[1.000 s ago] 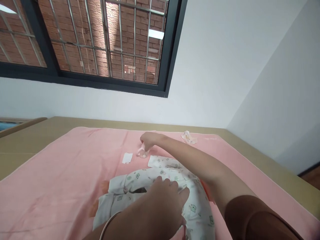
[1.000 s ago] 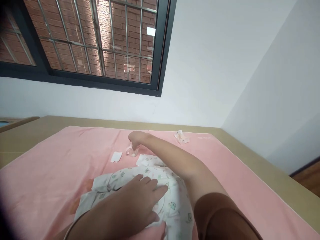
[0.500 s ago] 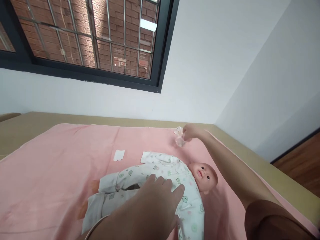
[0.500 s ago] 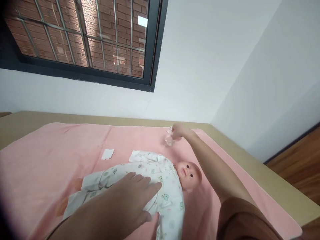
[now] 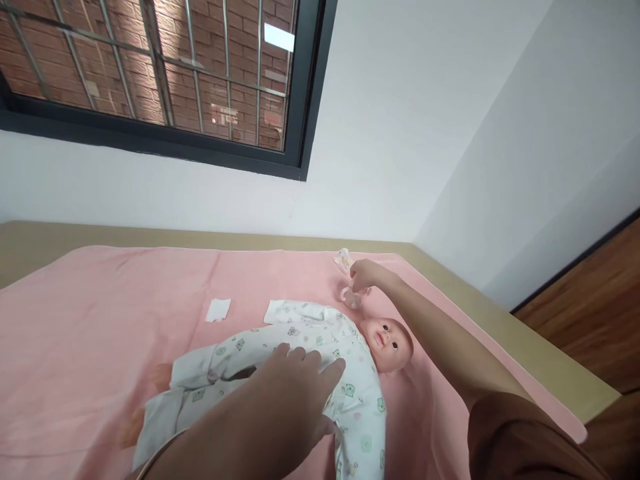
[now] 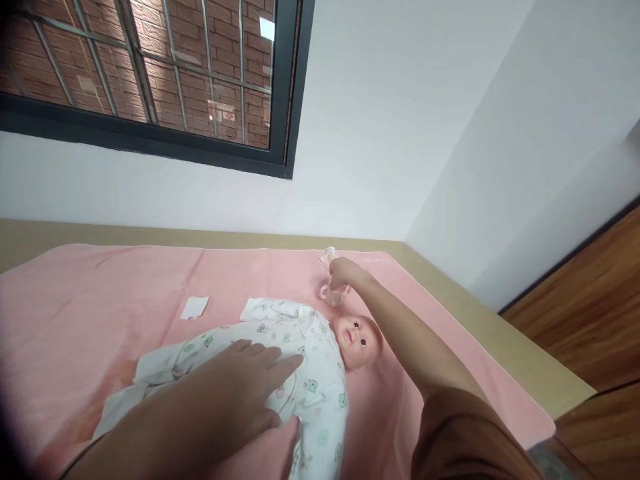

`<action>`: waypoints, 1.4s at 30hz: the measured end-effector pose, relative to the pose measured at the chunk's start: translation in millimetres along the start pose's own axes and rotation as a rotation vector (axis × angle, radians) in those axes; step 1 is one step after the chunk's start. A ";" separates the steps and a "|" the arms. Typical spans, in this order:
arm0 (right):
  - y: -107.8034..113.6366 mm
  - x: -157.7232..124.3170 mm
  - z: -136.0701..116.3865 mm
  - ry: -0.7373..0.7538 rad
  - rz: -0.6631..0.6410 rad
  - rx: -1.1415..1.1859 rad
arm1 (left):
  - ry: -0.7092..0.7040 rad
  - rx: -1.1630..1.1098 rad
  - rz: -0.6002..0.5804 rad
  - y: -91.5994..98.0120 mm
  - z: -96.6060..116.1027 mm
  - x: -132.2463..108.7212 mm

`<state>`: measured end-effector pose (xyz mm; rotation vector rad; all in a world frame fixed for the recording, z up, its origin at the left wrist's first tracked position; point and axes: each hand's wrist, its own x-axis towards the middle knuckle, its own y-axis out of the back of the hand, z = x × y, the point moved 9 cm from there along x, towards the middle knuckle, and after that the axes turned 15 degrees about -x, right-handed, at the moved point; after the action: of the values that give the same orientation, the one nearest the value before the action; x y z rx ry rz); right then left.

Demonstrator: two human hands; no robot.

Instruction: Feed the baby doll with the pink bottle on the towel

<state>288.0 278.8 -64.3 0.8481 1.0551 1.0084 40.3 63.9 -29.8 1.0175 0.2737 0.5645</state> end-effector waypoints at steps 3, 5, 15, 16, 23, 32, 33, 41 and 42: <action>12.7 -7.9 6.2 -0.043 0.037 0.091 | -0.025 0.004 0.045 -1.2 -6.9 -2.4; 20.7 -16.3 19.7 -0.086 0.060 0.200 | -0.044 -0.009 0.093 0.6 -11.1 -4.2; -59.3 -39.7 105.2 -0.309 0.095 0.567 | -0.055 -0.073 0.174 9.1 -15.8 -7.1; -77.0 -38.5 100.6 -0.292 0.059 0.542 | -0.050 -0.067 0.153 8.7 -14.5 -6.1; -124.8 -39.9 76.9 -0.112 0.161 0.460 | 0.075 -0.028 -0.044 3.1 -20.9 4.3; -140.9 -140.5 80.8 -0.403 0.519 1.691 | 0.177 0.021 0.003 -25.9 -42.5 52.1; -151.4 -146.4 66.5 -0.435 0.442 1.794 | 0.158 0.014 0.014 -30.4 -41.2 58.8; -161.4 -145.3 -9.3 -0.211 -0.042 2.247 | 0.134 -0.144 0.171 -40.9 -59.4 94.0; -152.9 -142.5 -16.6 -0.084 -0.113 2.292 | 0.140 -0.170 0.188 -39.9 -63.4 96.1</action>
<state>285.7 96.8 -168.3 2.4171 1.9024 -0.9130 102.6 147.9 -92.3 0.8450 0.2506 0.8178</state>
